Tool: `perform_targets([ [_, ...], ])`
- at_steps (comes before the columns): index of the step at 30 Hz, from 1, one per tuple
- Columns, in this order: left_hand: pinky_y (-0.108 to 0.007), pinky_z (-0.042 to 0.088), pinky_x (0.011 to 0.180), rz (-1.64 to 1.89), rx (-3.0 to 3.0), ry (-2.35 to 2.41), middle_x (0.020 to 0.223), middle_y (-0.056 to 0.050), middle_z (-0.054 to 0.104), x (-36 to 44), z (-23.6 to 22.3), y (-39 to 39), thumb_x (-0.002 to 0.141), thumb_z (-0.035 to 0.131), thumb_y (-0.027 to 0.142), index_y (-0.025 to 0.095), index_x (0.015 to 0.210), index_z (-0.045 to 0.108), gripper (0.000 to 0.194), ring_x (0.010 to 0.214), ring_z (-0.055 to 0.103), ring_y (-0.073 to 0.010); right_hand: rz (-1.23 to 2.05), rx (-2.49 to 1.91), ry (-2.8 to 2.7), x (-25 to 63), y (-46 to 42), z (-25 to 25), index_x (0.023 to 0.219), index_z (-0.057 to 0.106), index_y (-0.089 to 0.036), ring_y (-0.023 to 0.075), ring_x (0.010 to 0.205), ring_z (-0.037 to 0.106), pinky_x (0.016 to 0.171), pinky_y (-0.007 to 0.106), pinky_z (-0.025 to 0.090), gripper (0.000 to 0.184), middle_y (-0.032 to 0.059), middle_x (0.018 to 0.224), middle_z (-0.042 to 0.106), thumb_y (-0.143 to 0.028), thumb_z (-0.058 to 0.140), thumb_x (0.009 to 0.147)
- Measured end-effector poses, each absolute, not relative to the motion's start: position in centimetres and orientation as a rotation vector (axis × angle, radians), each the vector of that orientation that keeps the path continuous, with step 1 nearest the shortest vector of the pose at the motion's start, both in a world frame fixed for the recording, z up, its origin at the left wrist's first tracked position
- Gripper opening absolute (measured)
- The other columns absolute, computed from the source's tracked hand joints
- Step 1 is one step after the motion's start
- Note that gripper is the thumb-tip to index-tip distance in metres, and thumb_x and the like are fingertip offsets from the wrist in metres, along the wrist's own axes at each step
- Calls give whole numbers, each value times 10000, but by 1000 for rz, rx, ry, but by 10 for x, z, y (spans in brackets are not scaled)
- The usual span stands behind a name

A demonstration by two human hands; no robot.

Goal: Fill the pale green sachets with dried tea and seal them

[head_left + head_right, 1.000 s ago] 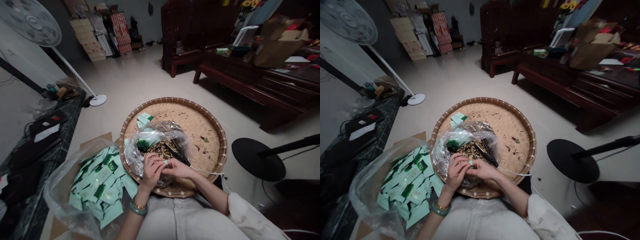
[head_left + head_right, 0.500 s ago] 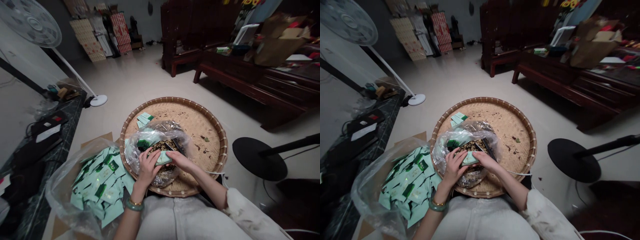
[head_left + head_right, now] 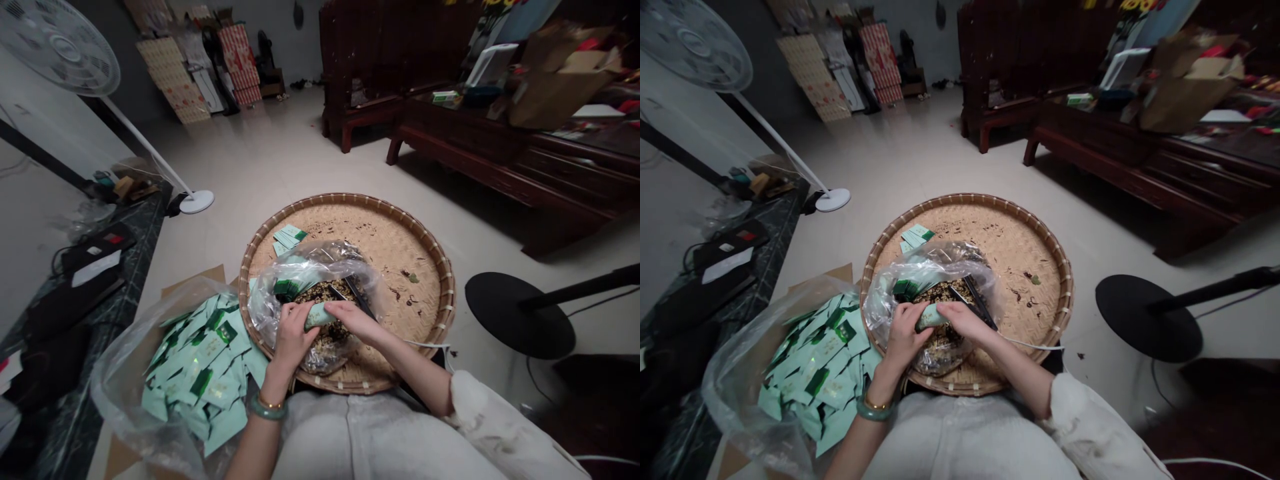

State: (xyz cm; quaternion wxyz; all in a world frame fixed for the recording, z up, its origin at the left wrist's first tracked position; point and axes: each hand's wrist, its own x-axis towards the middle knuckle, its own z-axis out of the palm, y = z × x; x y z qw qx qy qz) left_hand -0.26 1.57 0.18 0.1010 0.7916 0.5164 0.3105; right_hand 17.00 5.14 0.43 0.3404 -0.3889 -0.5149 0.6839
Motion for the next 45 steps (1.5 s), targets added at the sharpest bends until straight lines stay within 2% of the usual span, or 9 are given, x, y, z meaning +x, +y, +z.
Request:
perform_targets([
  [7, -428, 478, 875, 996, 2235, 1559, 1061, -83, 646, 2, -1, 14, 691, 647, 122, 180, 1152, 554, 474, 993, 529, -253, 1663, -997, -1720, 166, 48, 21, 685, 602, -140, 139, 649, 512, 676, 284, 431, 494, -5, 655, 578, -585, 447, 835],
  [12, -423, 493, 864, 1109, 2101, 1657, 1042, -68, 650, -6, -5, 14, 687, 639, 134, 205, 1105, 578, 428, 979, 572, -241, 1644, -965, -1517, 181, 47, 35, 980, 633, -158, 205, 890, 612, 740, 328, 488, 452, 78, 938, 658, -504, 352, 907],
  [16, -326, 536, 684, 1104, 1959, 1688, 1024, -83, 640, -11, -8, 13, 734, 624, 196, 193, 1061, 595, 328, 929, 587, -223, 1251, -1186, -1911, 187, 44, 12, 973, 637, -156, 218, 865, 597, 768, 342, 471, 234, 85, 943, 652, -280, 622, 776],
  [19, -375, 521, 781, 1004, 2013, 1640, 1064, -91, 629, -13, -10, 12, 731, 641, 217, 192, 1121, 572, 397, 983, 567, -238, 1141, -1167, -2115, 180, 42, -6, 922, 636, -148, 191, 802, 588, 753, 308, 455, 176, 66, 891, 654, -159, 639, 746],
  [24, -460, 435, 938, 821, 2156, 1492, 1226, -93, 575, -19, -6, 14, 711, 684, 243, 217, 1302, 449, 637, 1080, 506, -262, 1042, -1144, -2147, 169, 48, -4, 809, 647, -164, 163, 764, 562, 726, 274, 430, 175, 38, 804, 640, -214, 497, 884],
  [32, -429, 451, 878, 827, 2191, 1442, 1090, -68, 624, -17, 5, 20, 711, 629, 136, 219, 1163, 554, 465, 1012, 525, -249, 1101, -971, -2114, 169, 44, 18, 749, 657, -185, 208, 1046, 512, 930, 351, 388, 230, 36, 815, 668, -226, 485, 897],
  [39, -311, 493, 669, 928, 1963, 1593, 1028, -61, 593, -26, -1, 12, 703, 665, 210, 209, 1076, 554, 388, 814, 570, -189, 1085, -1329, -1942, 182, 43, 9, 979, 622, -150, 186, 838, 597, 770, 302, 461, 196, 68, 914, 637, -272, 522, 863],
  [43, -272, 474, 586, 982, 1870, 1676, 998, -52, 577, -31, -4, 9, 680, 701, 244, 198, 1089, 540, 442, 636, 518, -125, 1079, -1519, -2364, 175, 30, -3, 1300, 445, -130, 266, 992, 571, 861, 351, 445, 725, 152, 1138, 539, -183, 749, 644],
  [45, -265, 473, 582, 1005, 1839, 1685, 991, -46, 575, -31, -5, 9, 678, 704, 249, 199, 1093, 542, 449, 607, 502, -108, 1084, -1502, -2396, 164, 28, -9, 1338, 394, -143, 267, 1044, 551, 895, 346, 435, 789, 156, 1189, 498, -137, 747, 633],
])
